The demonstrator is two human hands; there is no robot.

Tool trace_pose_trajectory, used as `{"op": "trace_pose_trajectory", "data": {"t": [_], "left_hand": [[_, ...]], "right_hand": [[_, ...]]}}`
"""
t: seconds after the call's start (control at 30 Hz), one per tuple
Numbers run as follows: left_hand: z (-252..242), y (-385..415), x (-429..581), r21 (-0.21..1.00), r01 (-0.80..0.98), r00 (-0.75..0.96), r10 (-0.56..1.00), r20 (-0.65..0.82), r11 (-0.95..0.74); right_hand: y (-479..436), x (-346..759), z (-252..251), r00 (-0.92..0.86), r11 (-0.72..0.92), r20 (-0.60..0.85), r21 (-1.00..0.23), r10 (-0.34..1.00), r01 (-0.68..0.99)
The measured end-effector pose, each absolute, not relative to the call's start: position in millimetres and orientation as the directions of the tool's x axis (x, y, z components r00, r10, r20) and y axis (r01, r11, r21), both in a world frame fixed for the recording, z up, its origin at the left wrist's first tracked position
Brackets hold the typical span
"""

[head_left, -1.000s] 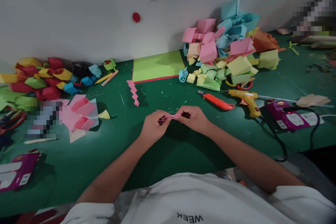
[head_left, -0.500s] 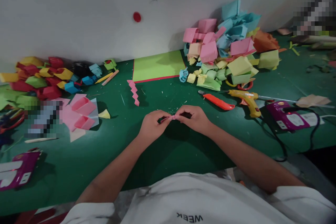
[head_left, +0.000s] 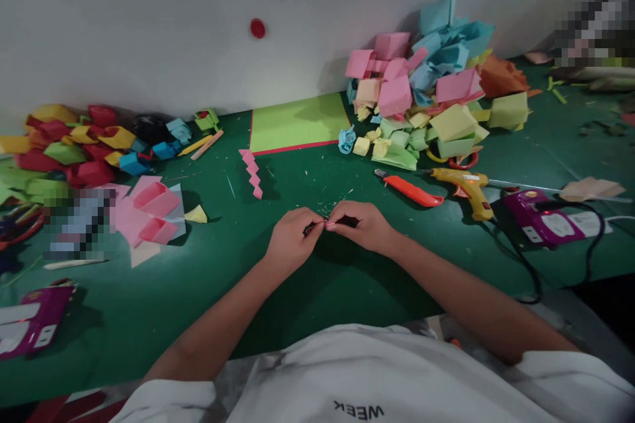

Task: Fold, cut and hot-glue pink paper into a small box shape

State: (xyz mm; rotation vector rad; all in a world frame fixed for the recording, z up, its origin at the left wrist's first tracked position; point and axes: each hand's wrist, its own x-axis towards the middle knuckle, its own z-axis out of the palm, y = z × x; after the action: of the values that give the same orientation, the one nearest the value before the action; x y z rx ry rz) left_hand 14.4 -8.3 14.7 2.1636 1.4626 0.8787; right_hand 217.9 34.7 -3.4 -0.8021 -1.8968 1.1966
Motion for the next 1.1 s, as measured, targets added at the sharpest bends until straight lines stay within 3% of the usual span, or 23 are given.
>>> {"op": "trace_pose_trajectory", "data": {"t": [0.23, 0.5, 0.73, 1.1], "left_hand": [[17, -7, 14, 0.657, 0.654, 0.278, 0.927, 0.252, -0.375], [21, -7, 15, 0.671, 0.659, 0.229, 0.94, 0.251, -0.34], [16, -11, 19, 0.652, 0.692, 0.17, 0.947, 0.272, -0.311], [13, -15, 25, 0.583, 0.737, 0.157, 0.925, 0.345, -0.342]], "right_hand": [[36, 219, -4, -0.554, 0.349, 0.221, -0.927, 0.803, 0.137], [36, 222, -4, -0.517, 0.427, 0.276, -0.883, 0.81, 0.197], [36, 224, -6, -0.558, 0.533, 0.364, -0.828, 0.745, 0.172], [27, 217, -7, -0.46, 0.549, 0.39, -0.786, 0.797, 0.285]]}}
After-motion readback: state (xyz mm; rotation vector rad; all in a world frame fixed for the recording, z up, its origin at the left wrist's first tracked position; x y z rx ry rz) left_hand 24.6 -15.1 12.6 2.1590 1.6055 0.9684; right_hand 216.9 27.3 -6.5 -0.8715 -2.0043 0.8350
